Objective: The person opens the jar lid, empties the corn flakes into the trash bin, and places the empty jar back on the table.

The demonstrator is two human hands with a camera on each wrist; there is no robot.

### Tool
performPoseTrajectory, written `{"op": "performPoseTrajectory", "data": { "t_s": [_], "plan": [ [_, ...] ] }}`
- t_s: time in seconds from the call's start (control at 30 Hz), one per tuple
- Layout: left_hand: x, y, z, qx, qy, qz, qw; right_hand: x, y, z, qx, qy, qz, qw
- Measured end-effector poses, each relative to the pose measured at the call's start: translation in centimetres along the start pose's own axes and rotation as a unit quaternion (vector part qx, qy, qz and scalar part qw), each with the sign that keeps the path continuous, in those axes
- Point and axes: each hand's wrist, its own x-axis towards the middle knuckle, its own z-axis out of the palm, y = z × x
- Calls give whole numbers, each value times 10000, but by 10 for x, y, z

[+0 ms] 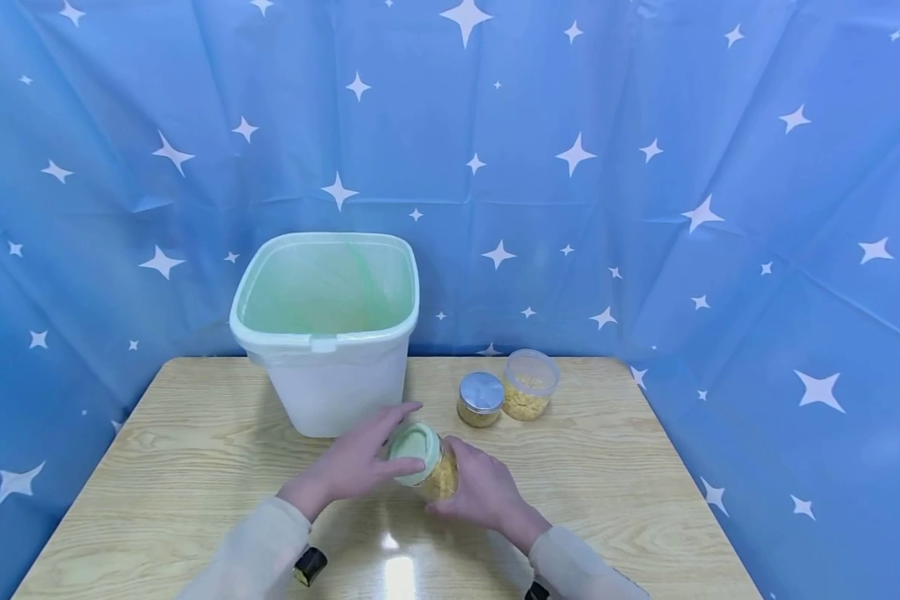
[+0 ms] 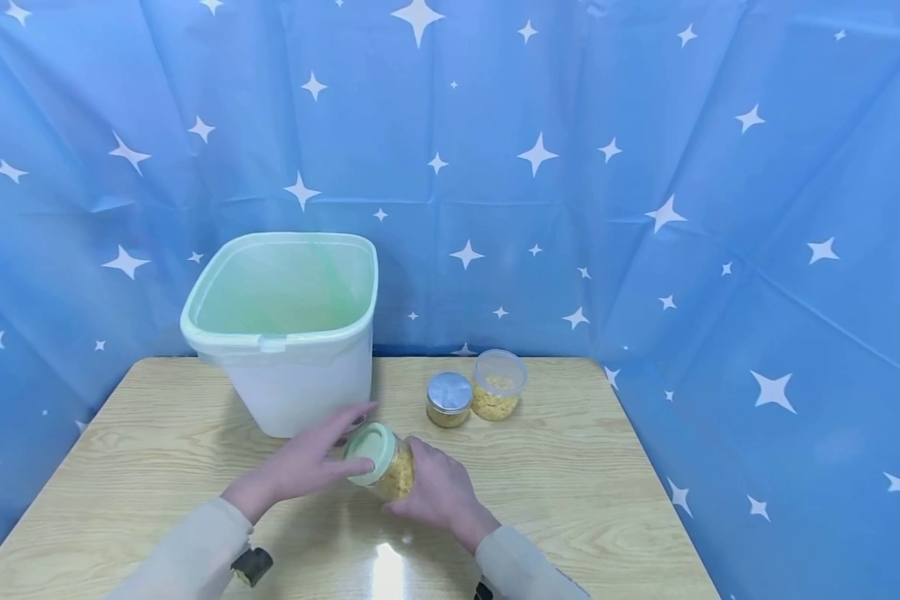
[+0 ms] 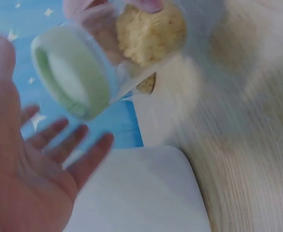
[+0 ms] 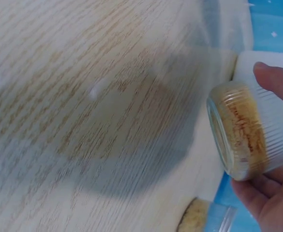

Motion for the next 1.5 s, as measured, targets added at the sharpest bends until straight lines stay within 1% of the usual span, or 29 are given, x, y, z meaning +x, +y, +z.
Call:
{"op": "performPoseTrajectory", "data": {
  "t_s": [0.07, 0.1, 0.17, 0.23, 0.3, 0.4, 0.5, 0.6, 0.67, 0.73, 0.8, 0.87, 0.93, 1.0, 1.03, 1.1, 1.2, 1.4, 1.5],
  "plan": [
    [-1, -2, -3, -232, -203, 310, 9990, 0, 0, 0, 3, 23, -32, 10000],
    [-1, -2, -4, -258, -333, 427, 9982, 0, 0, 0, 8, 28, -38, 10000],
    [-2, -3, -5, -185, -543, 553, 9968, -1, 1, 0, 17, 34, -37, 10000],
    [-2, -3, -5, -57, -599, 559, 9966, -1, 1, 1, 18, 24, -39, 10000],
    [-2, -3, -4, 101, -479, 543, 9973, 0, 1, 1, 8, 3, -42, 10000],
    [-2, -3, -2, 237, -209, 356, 9989, 0, 0, 0, -16, -32, -44, 10000],
    [0, -2, 1, 363, -3, -29, 9993, 1, -1, -1, 7, -65, -25, 10000],
    [0, 0, 3, 483, 79, -346, 9982, 2, -1, -2, 43, -103, 16, 9999],
    [0, 1, 4, 501, 90, -390, 9979, 1, -2, -3, 46, -123, 41, 9999],
    [-1, 2, 2, 297, 64, -266, 9992, 1, -2, -3, 16, -110, 43, 9999],
    [-2, 1, -1, 75, -3, -1, 10000, 1, -2, -3, -24, -71, 13, 10000],
    [-3, 1, -4, -174, -168, 294, 9993, 1, -2, -3, -64, -28, -10, 10000],
    [-3, 0, -7, -215, -376, 536, 9976, 0, -3, -4, -82, -10, -18, 10000],
    [-4, 0, -9, -219, -562, 648, 9961, 0, -3, -3, -79, -28, -22, 10000],
    [-4, 0, -9, -212, -636, 654, 9956, 0, -2, -3, -73, -43, -24, 10000],
    [-3, 0, -10, -177, -706, 667, 9951, 0, -2, -3, -62, -79, -28, 9999],
    [-1, 0, -10, -146, -627, 576, 9963, 0, -1, -2, -54, -113, -40, 9999],
    [3, 2, -7, 216, -177, 176, 9995, 1, -1, -3, -30, -110, -30, 9999],
    [3, 3, -6, 347, -45, 46, 9994, 1, -1, -3, -38, -109, -14, 9999]
  ]
}}
